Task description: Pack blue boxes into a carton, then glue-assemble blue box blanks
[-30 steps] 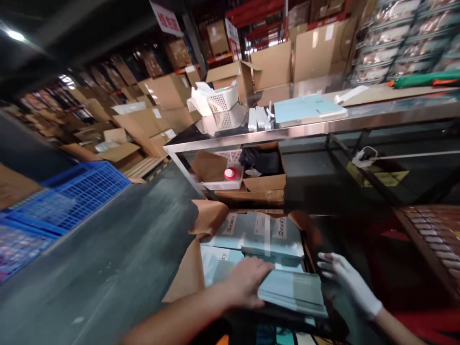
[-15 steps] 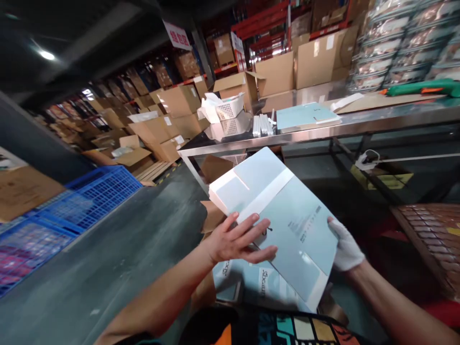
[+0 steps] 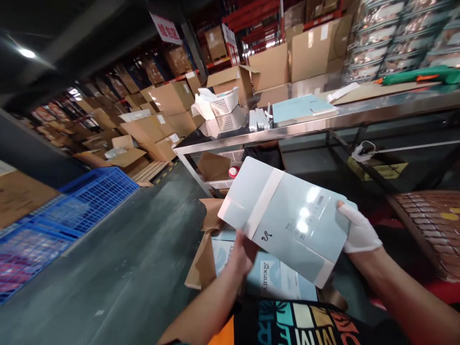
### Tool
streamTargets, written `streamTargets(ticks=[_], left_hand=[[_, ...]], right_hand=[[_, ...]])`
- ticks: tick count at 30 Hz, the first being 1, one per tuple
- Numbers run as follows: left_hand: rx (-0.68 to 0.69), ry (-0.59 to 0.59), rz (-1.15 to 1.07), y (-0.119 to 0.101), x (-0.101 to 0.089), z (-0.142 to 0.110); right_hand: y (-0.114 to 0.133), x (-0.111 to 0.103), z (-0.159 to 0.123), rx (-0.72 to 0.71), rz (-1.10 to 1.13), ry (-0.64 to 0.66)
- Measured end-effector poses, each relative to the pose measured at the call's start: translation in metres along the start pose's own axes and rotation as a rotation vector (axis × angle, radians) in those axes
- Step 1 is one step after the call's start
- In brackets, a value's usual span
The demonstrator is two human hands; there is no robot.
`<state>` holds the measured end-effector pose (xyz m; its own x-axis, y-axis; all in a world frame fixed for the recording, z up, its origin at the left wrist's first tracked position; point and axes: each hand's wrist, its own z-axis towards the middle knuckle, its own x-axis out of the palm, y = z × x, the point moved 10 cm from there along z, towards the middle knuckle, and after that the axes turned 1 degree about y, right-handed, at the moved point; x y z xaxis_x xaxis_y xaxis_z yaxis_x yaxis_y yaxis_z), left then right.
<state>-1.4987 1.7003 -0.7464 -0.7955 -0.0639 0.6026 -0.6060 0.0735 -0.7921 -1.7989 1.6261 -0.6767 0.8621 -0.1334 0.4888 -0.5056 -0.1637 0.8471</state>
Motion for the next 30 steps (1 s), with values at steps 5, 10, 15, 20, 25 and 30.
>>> streamTargets(ticks=[5, 10, 15, 20, 25, 30], left_hand=[[-0.127, -0.092, 0.021, -0.056, -0.070, 0.015], [-0.238, -0.003, 0.254, -0.048, -0.110, 0.002], [-0.337, -0.230, 0.158, 0.039, -0.109, -0.024], [-0.271, -0.337, 0.063, 0.039, -0.093, -0.044], [0.048, -0.527, 0.166, -0.092, -0.081, -0.032], [0.495, -0.429, 0.094, -0.243, -0.014, 0.031]], right_hand=[[-0.009, 0.005, -0.001, 0.114, -0.135, 0.040], [-0.012, 0.017, 0.003, 0.194, -0.282, 0.133], [-0.026, 0.028, 0.012, 0.364, -0.388, 0.112], [-0.012, 0.037, 0.018, 0.399, -0.190, 0.244], [0.015, 0.014, 0.037, 0.185, -0.108, 0.238], [-0.050, -0.058, 0.033, 0.341, -0.144, 0.040]])
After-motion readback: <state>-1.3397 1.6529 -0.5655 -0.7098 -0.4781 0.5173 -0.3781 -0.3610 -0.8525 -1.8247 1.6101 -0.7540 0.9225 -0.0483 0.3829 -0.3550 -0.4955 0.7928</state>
